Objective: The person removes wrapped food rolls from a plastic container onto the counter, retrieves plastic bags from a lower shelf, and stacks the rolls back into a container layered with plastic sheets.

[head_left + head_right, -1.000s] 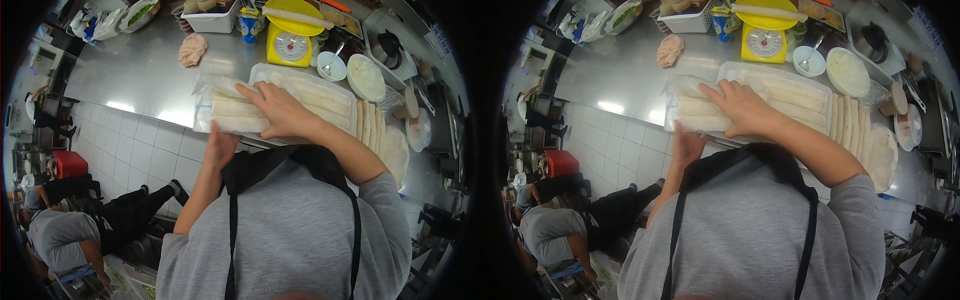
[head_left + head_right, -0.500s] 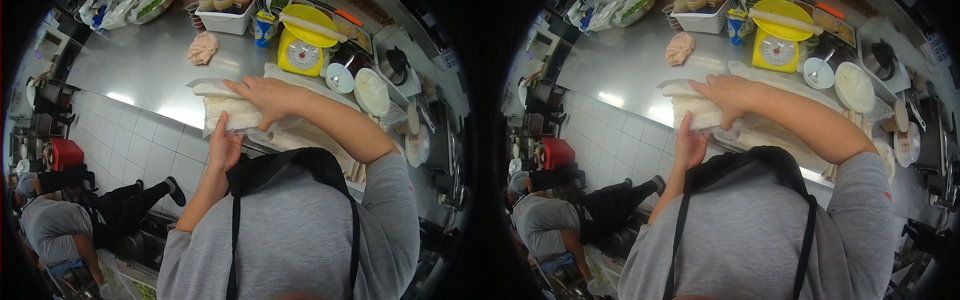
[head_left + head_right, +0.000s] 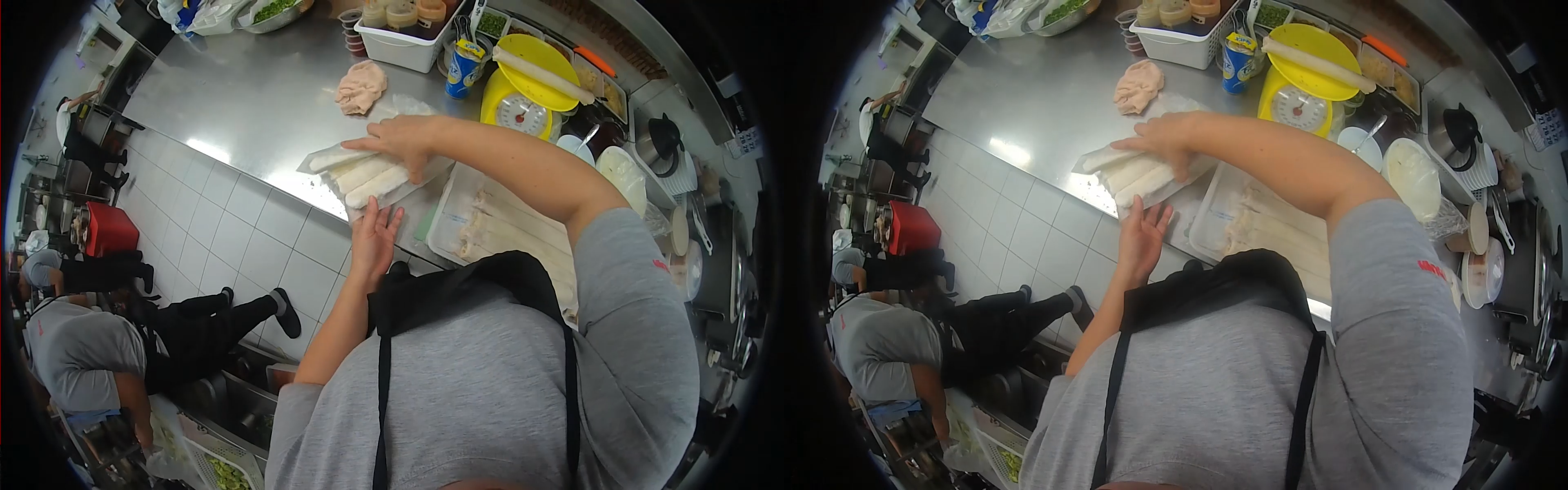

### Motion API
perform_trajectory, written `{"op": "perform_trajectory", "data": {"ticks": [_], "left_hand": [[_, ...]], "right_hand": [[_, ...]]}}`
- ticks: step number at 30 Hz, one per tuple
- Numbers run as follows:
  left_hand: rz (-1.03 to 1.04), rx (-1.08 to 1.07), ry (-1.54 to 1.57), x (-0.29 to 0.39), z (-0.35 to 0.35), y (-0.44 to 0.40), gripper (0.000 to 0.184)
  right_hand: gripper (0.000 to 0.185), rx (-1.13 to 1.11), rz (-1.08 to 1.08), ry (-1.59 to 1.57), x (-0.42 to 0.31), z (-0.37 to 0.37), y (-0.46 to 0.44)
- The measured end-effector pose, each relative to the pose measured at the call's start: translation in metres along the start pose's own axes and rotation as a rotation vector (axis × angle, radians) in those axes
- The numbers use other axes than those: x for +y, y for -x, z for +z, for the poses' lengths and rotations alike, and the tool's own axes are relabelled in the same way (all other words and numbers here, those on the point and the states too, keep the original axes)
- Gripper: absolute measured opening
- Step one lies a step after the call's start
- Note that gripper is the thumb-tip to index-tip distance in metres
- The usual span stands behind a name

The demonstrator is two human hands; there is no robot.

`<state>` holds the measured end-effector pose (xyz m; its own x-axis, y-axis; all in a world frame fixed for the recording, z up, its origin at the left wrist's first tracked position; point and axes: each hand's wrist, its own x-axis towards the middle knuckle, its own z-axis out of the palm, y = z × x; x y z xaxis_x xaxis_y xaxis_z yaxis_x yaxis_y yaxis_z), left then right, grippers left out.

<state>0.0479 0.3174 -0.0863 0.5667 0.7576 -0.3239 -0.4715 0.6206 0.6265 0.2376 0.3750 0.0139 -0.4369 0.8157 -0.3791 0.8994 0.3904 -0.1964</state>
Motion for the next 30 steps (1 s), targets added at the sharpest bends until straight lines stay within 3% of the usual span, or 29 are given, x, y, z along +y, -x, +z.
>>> {"op": "perform_trajectory", "data": {"ticks": [2, 4, 5, 7, 8, 10, 11, 12, 14, 16, 18, 21, 22, 23, 26, 30], "left_hand": [[-0.006, 0.012, 0.001, 0.001, -0.003, 0.004, 0.044], [-0.248, -0.056, -0.121, 0.007, -0.009, 0.011, 0.047], [-0.26, -0.055, -0.124, 0.01, -0.013, 0.016, 0.047], [-0.39, -0.101, -0.505, 0.025, -0.007, 0.03, 0.046], [-0.42, -0.123, -0.513, 0.031, -0.004, 0.036, 0.046], [-0.458, -0.195, -0.778, 0.047, 0.001, 0.043, 0.047], [-0.474, -0.218, -0.789, 0.053, 0.002, 0.043, 0.047], [-0.414, -0.289, -0.855, 0.058, 0.002, 0.042, 0.041], [-0.226, -0.421, -0.924, 0.067, 0.015, 0.039, 0.035], [-0.088, -0.507, -0.976, 0.075, 0.043, 0.032, 0.034], [-0.042, -0.542, -0.925, 0.07, 0.081, 0.027, 0.038], [0.006, -0.586, -0.899, 0.04, 0.114, 0.019, 0.045], [0.007, -0.602, -0.924, 0.033, 0.12, 0.017, 0.05], [-0.135, -0.606, -0.971, 0.031, 0.125, 0.015, 0.059], [-0.246, -0.494, -0.979, 0.019, 0.125, 0.011, 0.069], [-0.43, -0.419, -0.947, 0.024, 0.13, 0.016, 0.078]], "right_hand": [[0.129, -0.007, -0.025, -0.018, 0.008, 0.012, -0.009], [0.132, -0.044, -0.105, 0.135, 0.012, 0.02, -0.009], [0.132, -0.046, -0.1, 0.124, 0.017, 0.023, -0.009], [0.125, 0.026, -0.006, 0.197, 0.023, 0.024, 0.007], [0.125, 0.02, 0.025, 0.177, 0.025, 0.025, 0.018], [0.11, 0.278, 0.126, 0.12, 0.022, 0.009, 0.044], [0.085, 0.4, 0.144, 0.095, 0.018, 0.0, 0.066], [0.085, 0.402, 0.171, 0.088, 0.017, -0.005, 0.09], [0.06, 0.522, 0.216, -0.246, 0.016, -0.006, 0.142], [0.046, 0.515, 0.336, -0.296, 0.008, 0.004, 0.2], [0.044, 0.444, 0.534, -0.328, 0.0, 0.028, 0.248], [0.043, 0.5, 0.66, -0.473, -0.026, 0.072, 0.299], [0.044, 0.625, 0.703, -0.474, -0.036, 0.092, 0.31], [0.045, 0.751, 0.744, -0.471, -0.046, 0.107, 0.316], [0.046, 0.942, 0.907, -0.453, -0.078, 0.142, 0.319], [0.056, 1.116, 0.953, -0.5, -0.098, 0.174, 0.3]]}}
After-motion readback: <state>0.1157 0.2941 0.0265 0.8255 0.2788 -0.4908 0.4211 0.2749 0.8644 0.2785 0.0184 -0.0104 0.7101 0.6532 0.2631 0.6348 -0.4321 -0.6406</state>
